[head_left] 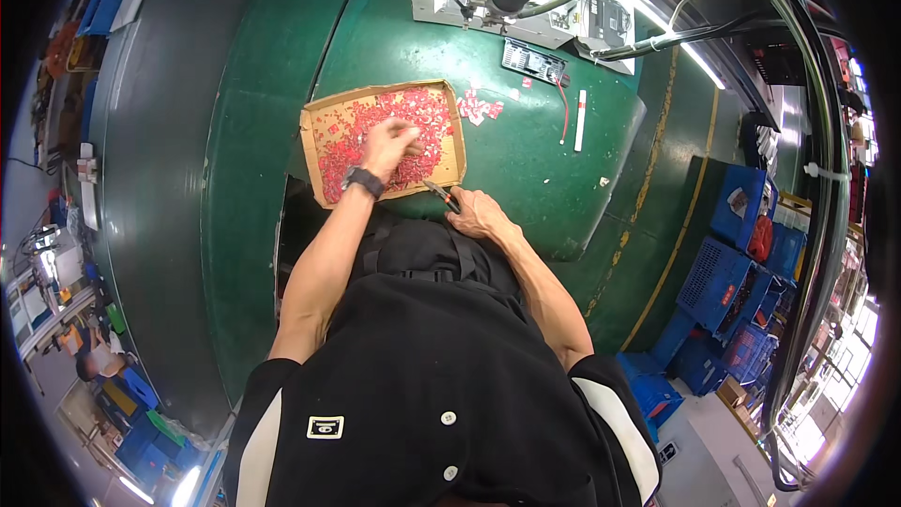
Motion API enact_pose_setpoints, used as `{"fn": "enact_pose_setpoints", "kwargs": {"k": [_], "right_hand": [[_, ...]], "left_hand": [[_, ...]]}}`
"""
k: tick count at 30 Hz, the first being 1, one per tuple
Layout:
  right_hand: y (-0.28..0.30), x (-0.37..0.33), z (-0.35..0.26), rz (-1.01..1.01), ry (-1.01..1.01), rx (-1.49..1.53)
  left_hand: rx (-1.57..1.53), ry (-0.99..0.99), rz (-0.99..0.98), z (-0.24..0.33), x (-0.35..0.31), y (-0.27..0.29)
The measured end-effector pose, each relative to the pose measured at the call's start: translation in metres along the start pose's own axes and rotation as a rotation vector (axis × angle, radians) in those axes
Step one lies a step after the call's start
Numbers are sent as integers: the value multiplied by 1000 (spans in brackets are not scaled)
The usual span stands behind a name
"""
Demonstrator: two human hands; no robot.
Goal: Picking and sorting small red components from a wooden tray at a factory workstation.
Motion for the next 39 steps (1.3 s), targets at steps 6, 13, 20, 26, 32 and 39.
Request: {"fn": "enact_pose_setpoints", "kwargs": {"k": [6,13,20,26,32,39], "right_hand": [[-2,-4,0,41,20,-25],[-2,-12,5,52,-7,36],[1,-8,2,23,1,67],[1,5,-5,-33,8,21],[3,15,-24,-63,39,-60],[0,13,-22,-16,59,-32]], "left_hand": [[-126,-94,-204,43,17,-88],[522,-341,182,53,11,-25],[991,-417,595,23,-51,131],[1054,-347,477,-14,-85,122],[818,-293,438,-24,-62,96],[898,-316,561,-16,-37,112]]}}
Point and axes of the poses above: each hand's wrist, its own x-axis towards the middle knuckle, its own y-axis out of the back of the hand, z = x × y, the point moved 9 cm from there along x, towards the middle knuckle, and after that the axes turned 5 degrees about y, right-handed, at the moved point
